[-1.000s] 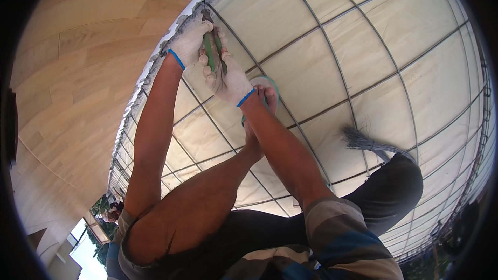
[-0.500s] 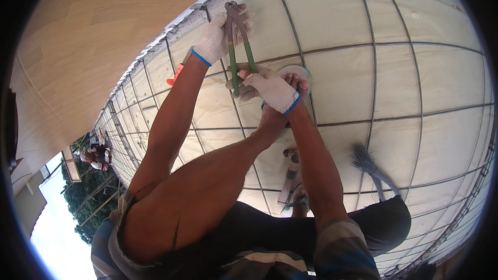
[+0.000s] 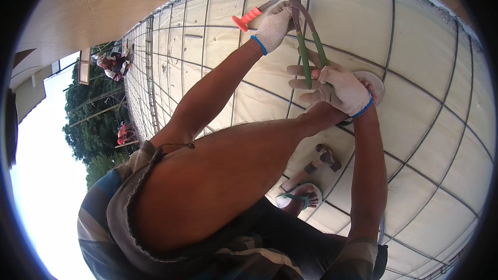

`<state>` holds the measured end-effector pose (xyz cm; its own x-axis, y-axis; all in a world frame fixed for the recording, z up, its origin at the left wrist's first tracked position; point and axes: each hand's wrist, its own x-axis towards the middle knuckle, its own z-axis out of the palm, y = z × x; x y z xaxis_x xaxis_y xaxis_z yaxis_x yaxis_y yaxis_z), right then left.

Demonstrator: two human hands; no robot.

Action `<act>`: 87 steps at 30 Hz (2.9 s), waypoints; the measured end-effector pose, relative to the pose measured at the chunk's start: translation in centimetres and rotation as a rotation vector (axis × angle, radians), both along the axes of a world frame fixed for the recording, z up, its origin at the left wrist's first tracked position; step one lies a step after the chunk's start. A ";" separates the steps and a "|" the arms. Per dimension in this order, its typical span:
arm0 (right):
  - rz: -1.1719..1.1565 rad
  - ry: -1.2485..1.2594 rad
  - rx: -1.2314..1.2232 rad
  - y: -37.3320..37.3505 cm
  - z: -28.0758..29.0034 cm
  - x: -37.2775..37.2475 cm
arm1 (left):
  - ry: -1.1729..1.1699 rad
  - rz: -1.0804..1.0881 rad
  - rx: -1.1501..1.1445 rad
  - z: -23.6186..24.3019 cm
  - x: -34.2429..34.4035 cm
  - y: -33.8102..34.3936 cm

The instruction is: The person secures a wire mesh to a curved surface using gloves, pliers, and wire. They repeatedly bend and twist wire ties to fasten the mesh along the edge of the structure.

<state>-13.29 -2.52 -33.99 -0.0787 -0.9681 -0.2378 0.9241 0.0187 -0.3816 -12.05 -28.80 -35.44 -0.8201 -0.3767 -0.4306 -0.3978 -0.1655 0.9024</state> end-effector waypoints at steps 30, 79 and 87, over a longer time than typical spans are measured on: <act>-0.136 0.657 0.806 24.4 1.7 0.0 | -0.968 -0.079 -1.196 -1.3 25.3 -14.9; -0.622 0.441 2.509 61.9 1.1 42.5 | -0.153 -0.808 -0.731 2.3 8.1 27.5; -0.459 -0.607 3.297 70.0 16.4 55.7 | -0.005 -0.846 -0.670 1.1 8.1 26.3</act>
